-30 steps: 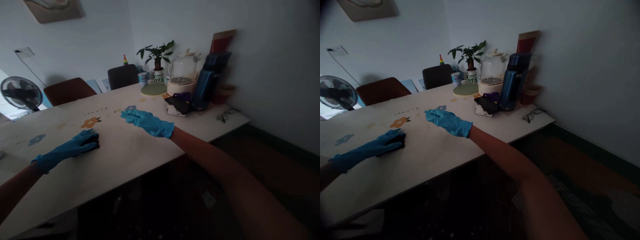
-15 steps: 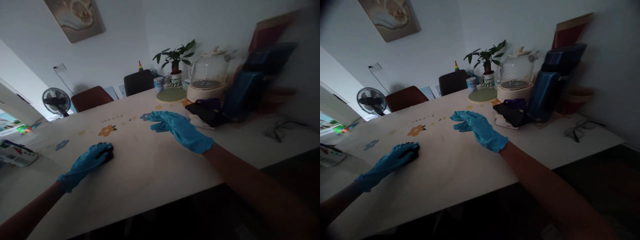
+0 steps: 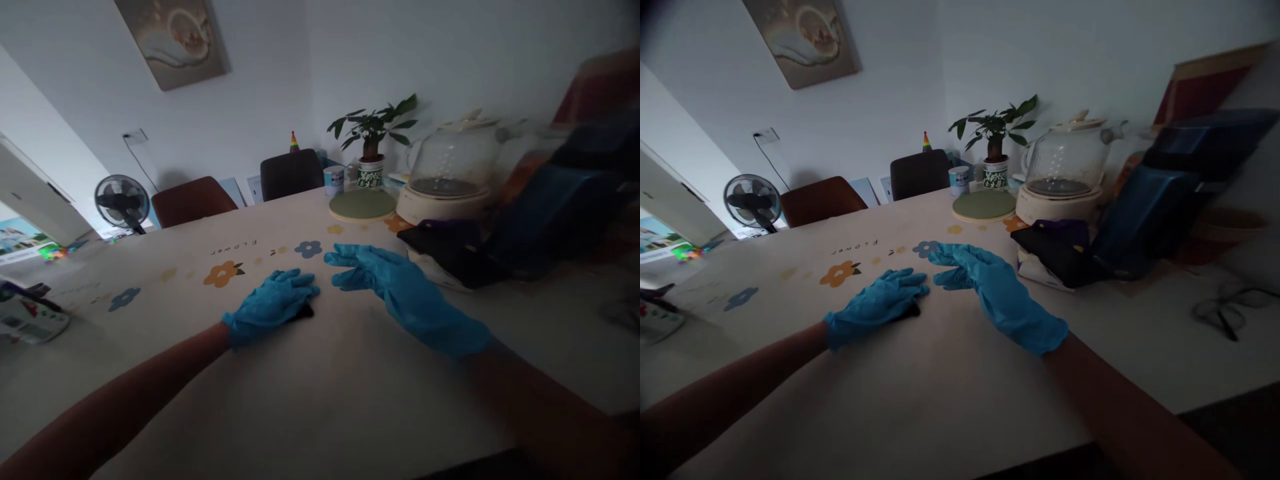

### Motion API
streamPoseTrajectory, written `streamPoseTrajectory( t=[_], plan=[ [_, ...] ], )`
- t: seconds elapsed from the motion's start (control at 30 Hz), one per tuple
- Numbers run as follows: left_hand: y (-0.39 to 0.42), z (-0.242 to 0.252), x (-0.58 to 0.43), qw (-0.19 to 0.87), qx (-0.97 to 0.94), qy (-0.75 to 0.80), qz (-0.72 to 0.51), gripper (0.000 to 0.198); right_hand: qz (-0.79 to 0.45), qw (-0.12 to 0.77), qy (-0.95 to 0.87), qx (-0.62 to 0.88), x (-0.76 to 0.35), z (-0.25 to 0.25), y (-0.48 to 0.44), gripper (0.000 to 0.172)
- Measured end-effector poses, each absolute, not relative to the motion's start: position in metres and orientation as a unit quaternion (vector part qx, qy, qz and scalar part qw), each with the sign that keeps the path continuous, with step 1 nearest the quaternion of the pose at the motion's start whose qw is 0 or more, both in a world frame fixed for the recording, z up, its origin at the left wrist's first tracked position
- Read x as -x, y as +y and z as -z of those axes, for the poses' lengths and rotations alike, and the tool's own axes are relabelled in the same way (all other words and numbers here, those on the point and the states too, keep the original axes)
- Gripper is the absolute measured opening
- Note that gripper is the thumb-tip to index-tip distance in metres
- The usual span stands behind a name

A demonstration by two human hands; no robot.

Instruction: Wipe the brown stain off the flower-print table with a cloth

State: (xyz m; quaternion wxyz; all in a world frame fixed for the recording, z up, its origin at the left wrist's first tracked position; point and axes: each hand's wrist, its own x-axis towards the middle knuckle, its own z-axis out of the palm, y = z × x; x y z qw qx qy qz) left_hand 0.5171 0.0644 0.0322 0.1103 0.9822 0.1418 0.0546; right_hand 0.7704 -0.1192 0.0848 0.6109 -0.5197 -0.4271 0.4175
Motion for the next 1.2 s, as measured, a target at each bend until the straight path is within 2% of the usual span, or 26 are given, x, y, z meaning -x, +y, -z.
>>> streamPoseTrajectory(
  t=[0.13,0.23,0.37,0.6,0.77,0.93,1.0,1.2],
  plan=[
    [0.109,-0.048,-0.558,0.126,-0.966,0.212,-0.074,0.056,-0.405,0.601,-0.437,0.533,-0.769,-0.088,-0.122,0.046],
    [0.138,-0.058,-0.583,0.102,-0.952,0.275,-0.082,0.051,-0.412,0.596,-0.437,0.534,-0.767,-0.092,-0.126,0.037],
    [0.174,-0.068,-0.603,0.078,-0.937,0.325,-0.100,0.054,-0.405,0.610,-0.428,0.529,-0.767,-0.092,-0.128,0.032],
    [0.212,-0.071,-0.640,0.043,-0.887,0.450,-0.093,0.055,-0.367,0.606,-0.435,0.556,-0.774,-0.088,-0.123,0.047],
    [0.185,-0.070,-0.671,0.047,-0.921,0.376,-0.089,0.050,-0.316,0.608,-0.448,0.575,-0.775,-0.083,-0.121,0.041],
    [0.135,-0.064,-0.669,0.071,-0.958,0.258,-0.098,0.057,-0.253,0.645,-0.421,0.585,-0.777,-0.075,-0.118,0.039],
    [0.114,-0.061,-0.663,0.083,-0.965,0.229,-0.092,0.054,-0.232,0.658,-0.412,0.586,-0.778,-0.074,-0.117,0.038],
    [0.054,-0.053,-0.636,0.121,-0.984,0.112,-0.061,0.054,-0.189,0.687,-0.382,0.589,-0.784,-0.079,-0.115,0.044]
  ],
)
